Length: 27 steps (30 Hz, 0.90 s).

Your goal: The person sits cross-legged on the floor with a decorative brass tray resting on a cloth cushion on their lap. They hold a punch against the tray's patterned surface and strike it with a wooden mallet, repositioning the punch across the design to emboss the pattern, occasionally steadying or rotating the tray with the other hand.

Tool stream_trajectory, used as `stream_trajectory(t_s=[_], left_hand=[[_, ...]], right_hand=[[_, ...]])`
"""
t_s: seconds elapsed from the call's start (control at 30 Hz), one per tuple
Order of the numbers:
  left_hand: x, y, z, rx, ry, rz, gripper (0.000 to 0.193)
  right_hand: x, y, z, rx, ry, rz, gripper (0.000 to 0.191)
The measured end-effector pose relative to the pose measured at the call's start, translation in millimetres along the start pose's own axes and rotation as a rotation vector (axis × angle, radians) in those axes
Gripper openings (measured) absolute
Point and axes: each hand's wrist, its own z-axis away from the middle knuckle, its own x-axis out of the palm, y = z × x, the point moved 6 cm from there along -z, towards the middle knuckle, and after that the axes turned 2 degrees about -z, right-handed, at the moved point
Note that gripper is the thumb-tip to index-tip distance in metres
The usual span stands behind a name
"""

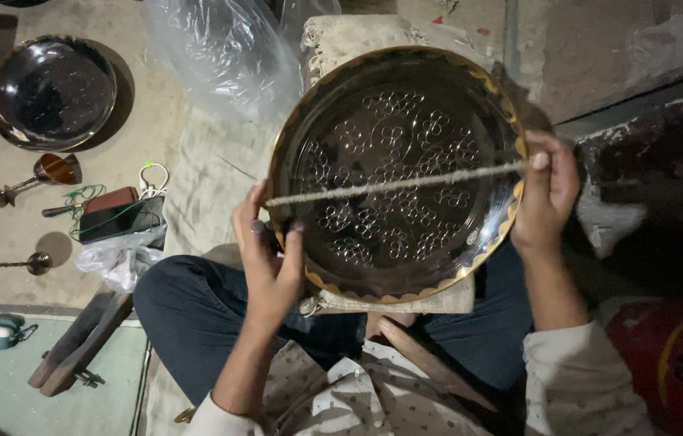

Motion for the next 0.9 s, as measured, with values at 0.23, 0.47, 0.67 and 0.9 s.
stream_trajectory(t_s=[0.23,0.47,0.67,0.9], left_hand=[[-5.0,3.4,-86.2,0.109,-0.068,0.097,0.043],[1.7,7.2,-126.8,0.21,-0.186,0.135,0.031],[0.5,-21.8,-83.9,-0.098,-0.297,0.181,0.054],[1.3,-14.0,-34.7,-0.033,-0.031,0.137,0.045]], right_hand=[[22.3,-11.6,-24.3,0.102,-0.13,-0.126,0.036],[35.5,-10.2,-14.2,0.133,-0.086,-0.106,0.03],[32.5,-2.4,-9.5,0.127,0.056,-0.08,0.022],[30.0,-8.1,-8.0,0.059,0.074,-0.038,0.021]])
